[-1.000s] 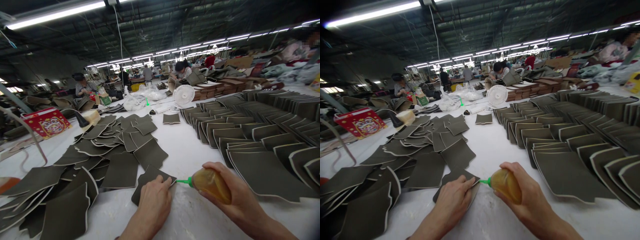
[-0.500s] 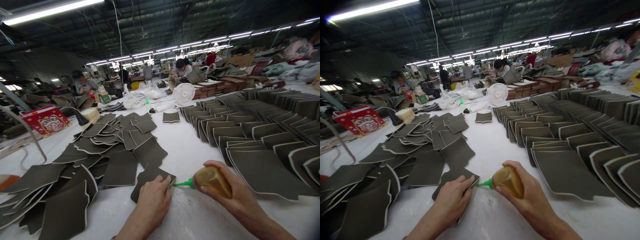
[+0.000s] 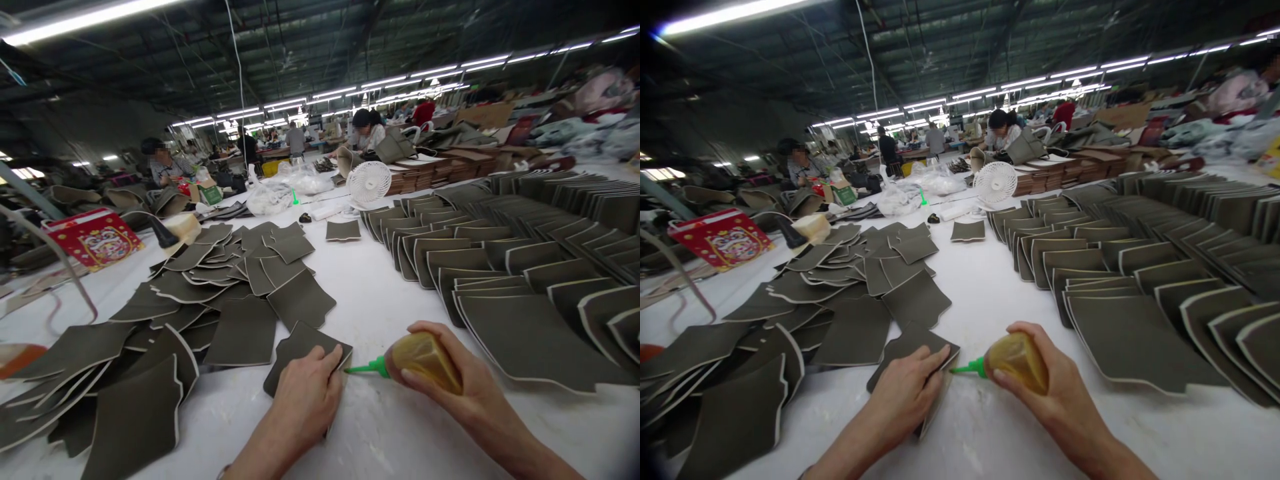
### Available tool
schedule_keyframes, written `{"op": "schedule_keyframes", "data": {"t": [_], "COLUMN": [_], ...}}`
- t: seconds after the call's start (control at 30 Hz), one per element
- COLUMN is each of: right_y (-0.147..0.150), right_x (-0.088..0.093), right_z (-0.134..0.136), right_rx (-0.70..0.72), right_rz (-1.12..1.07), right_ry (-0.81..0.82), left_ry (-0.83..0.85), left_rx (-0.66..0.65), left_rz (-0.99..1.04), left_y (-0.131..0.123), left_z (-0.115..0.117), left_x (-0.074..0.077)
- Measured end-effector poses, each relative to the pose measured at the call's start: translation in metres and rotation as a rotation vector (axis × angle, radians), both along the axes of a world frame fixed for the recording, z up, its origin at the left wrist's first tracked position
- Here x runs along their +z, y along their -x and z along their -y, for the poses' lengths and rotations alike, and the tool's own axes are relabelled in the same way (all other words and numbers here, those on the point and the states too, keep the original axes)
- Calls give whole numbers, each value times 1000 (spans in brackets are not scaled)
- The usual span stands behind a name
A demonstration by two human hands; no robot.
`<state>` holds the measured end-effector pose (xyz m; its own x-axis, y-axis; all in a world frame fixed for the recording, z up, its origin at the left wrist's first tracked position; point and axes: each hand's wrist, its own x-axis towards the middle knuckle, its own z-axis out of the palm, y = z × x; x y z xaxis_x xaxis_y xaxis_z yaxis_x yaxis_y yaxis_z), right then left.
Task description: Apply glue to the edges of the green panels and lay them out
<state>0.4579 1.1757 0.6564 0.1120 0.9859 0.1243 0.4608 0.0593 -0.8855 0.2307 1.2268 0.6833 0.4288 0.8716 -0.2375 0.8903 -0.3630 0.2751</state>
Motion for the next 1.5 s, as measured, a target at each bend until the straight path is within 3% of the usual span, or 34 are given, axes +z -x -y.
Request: {"op": "schedule_keyframes", "data": {"t": [0.13,0.3,0.43,0.6,0.73,0.9,1.07,1.2,1.37,1.5], "right_y": [9,9,9,11,11,7,9,7,8,7], "right_x": [1,-3,-10,-16,-19,-23,-22,-20,-20,-22], "right_z": [11,15,21,26,30,29,29,25,27,27], "right_rx": [59,-10,146,68,101,36,119,44,153,132], "right_rz": [-127,-88,-89,-53,-113,10,-95,-63,-143,-99], "right_ry": [90,57,100,33,23,-50,20,15,67,68], "left_ry": [1,11,15,19,13,16,18,35,38,44], "left_rx": [-2,0,13,17,22,26,23,34,35,52], "left_rz": [28,49,56,44,42,29,30,30,39,34], "left_y": [2,3,3,3,2,3,4,2,2,2], "left_z": [0,1,2,4,4,4,4,4,4,3], "left_x": [-1,-4,-5,-4,-4,-6,-7,-5,-5,-5]}}
